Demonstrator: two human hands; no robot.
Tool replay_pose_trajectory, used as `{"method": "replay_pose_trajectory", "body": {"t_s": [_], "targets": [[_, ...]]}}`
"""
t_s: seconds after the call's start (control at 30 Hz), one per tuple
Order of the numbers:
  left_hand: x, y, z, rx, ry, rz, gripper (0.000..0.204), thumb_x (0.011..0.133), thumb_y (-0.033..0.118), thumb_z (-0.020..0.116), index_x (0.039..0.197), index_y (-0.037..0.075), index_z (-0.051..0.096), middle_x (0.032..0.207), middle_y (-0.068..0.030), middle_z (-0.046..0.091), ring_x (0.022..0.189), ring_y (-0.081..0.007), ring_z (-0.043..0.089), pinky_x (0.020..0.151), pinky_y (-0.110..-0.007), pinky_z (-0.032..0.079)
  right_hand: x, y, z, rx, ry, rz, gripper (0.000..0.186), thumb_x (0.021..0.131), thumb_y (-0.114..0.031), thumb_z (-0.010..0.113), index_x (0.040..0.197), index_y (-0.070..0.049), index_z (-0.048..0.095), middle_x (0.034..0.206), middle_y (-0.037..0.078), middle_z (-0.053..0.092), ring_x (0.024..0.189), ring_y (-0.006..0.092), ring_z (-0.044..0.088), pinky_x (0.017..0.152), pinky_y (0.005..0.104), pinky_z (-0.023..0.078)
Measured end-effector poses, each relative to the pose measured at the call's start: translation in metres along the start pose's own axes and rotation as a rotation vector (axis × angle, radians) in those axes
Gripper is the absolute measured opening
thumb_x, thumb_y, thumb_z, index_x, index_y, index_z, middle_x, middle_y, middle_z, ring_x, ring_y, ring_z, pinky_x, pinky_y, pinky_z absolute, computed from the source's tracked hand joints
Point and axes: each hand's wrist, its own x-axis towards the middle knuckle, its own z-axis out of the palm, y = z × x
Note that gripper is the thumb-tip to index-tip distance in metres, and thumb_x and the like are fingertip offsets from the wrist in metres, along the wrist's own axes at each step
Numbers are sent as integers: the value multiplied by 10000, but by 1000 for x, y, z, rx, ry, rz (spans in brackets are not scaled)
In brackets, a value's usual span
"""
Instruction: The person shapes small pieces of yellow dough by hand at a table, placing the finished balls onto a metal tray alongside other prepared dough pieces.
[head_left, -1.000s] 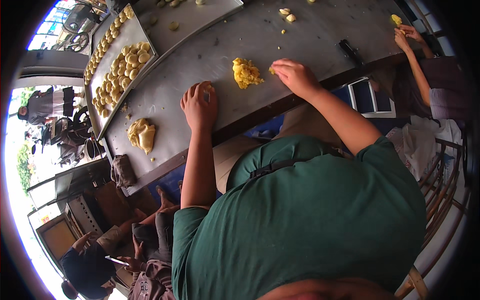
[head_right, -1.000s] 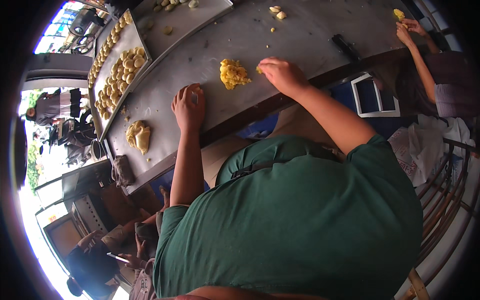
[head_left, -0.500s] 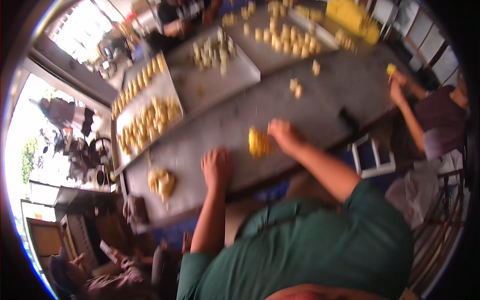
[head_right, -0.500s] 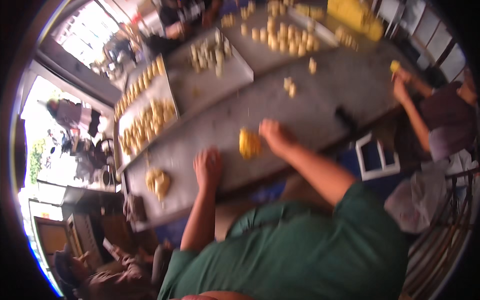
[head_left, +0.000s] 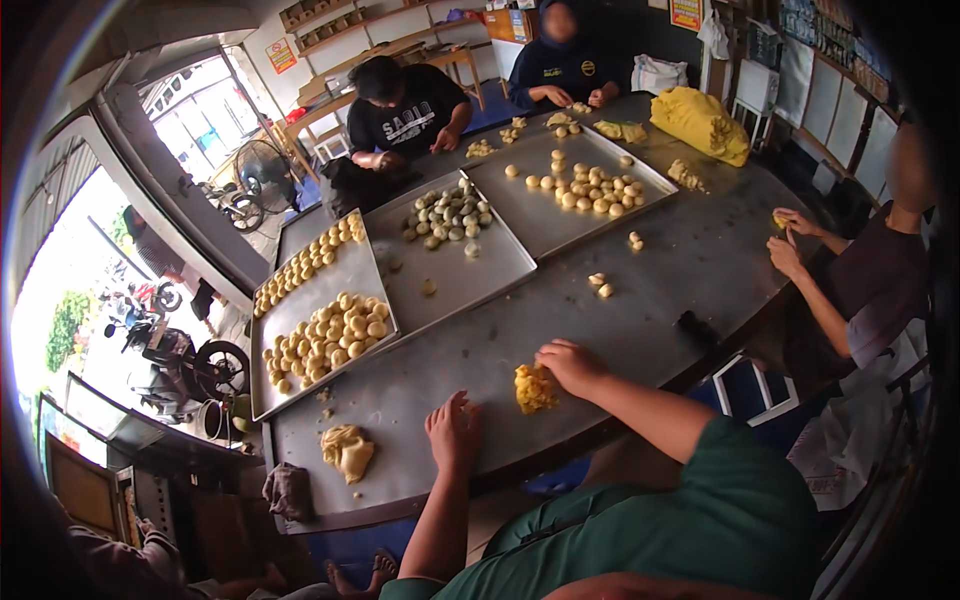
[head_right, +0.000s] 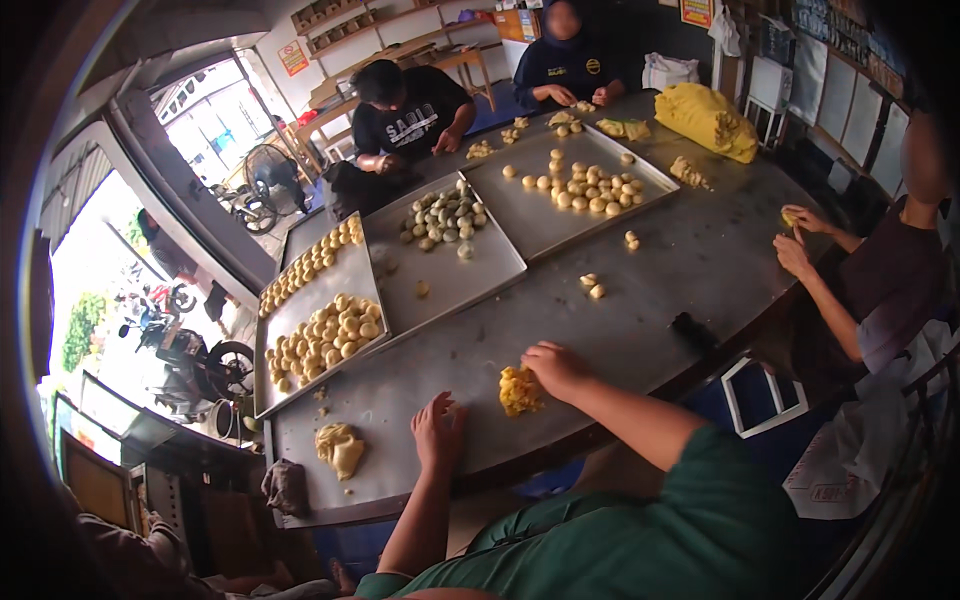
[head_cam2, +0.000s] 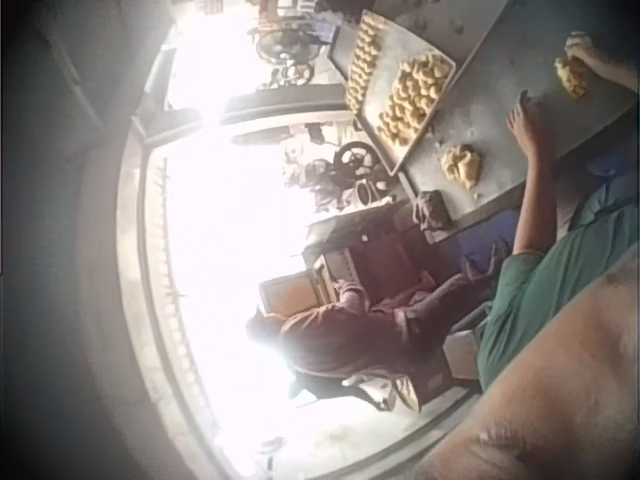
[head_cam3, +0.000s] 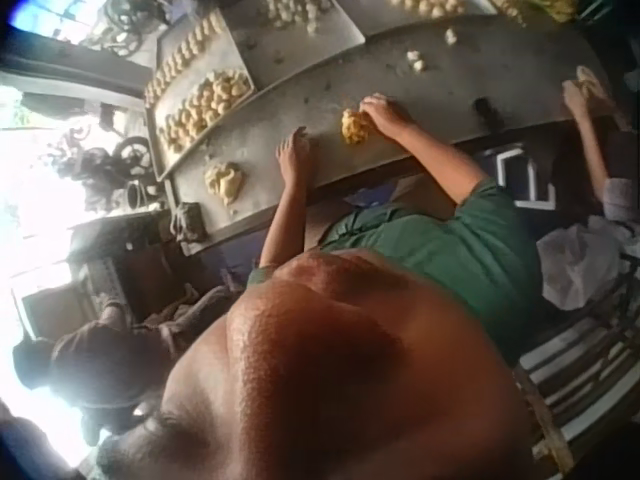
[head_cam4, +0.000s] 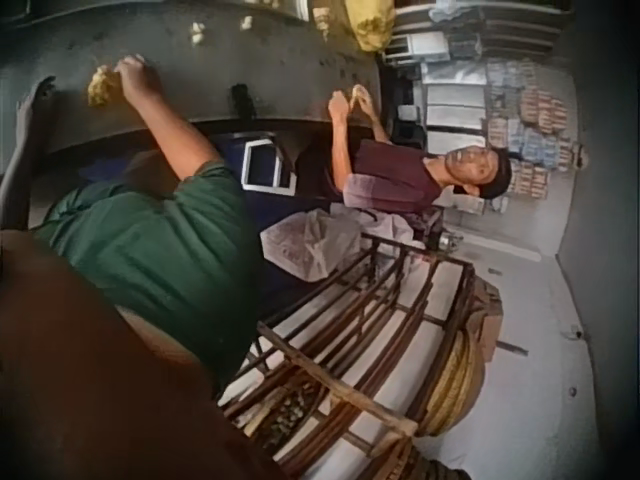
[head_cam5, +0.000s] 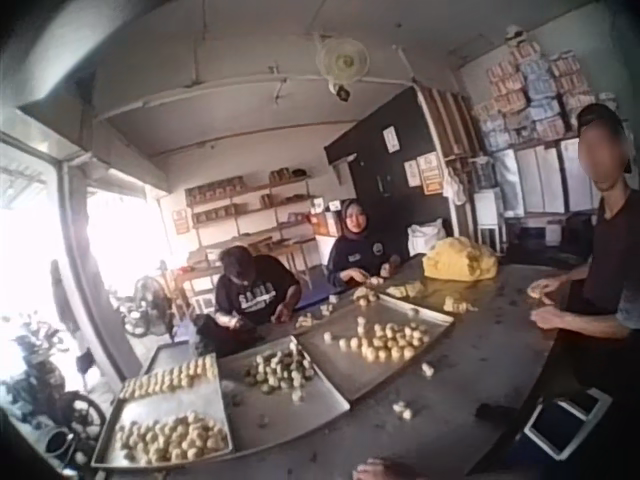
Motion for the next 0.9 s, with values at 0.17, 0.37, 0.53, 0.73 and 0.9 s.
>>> {"method": "replay_pose_trajectory", "body": {"t_s": [0.17,0.37,0.53,0.73,0.9], "targets": [[8,4,8,27,-6,82,221,939,258,719,1131,148,708,1109,-70,736,1101,-284,665,1063,-439,422,-39,-3,-13,90,96,-44,170,923,-104,642,1045,-65,753,1210,94,694,1112,307,645,970,417,543],[7,8,15,74,53,97,183,951,256,682,1089,137,706,1166,-58,722,1159,-273,642,1065,-432,409,-55,-19,2,-13,328,143,237,912,-74,686,1142,-46,734,1252,118,687,1189,310,637,1020,414,523],[3,3,4,88,-18,55,233,916,278,724,1105,144,700,1206,-52,704,1187,-282,615,1081,-439,402,-76,-13,-23,49,45,74,351,947,-80,650,1291,-14,670,1393,174,629,1286,335,605,1100,411,491],[0,1,3,-17,9,32,267,951,303,694,1161,139,695,1142,-76,727,1143,-297,639,1075,-433,403,-92,-26,-8,-41,310,129,306,950,-24,606,1242,-4,695,1315,177,669,1235,357,630,1044,413,529],[5,-1,8,-6,49,68,245,978,293,658,1164,140,697,1150,-78,736,1147,-309,643,1079,-443,403,-83,-41,-15,129,121,139,419,871,93,553,1244,-29,700,1285,145,686,1207,326,648,1024,416,542]]}}
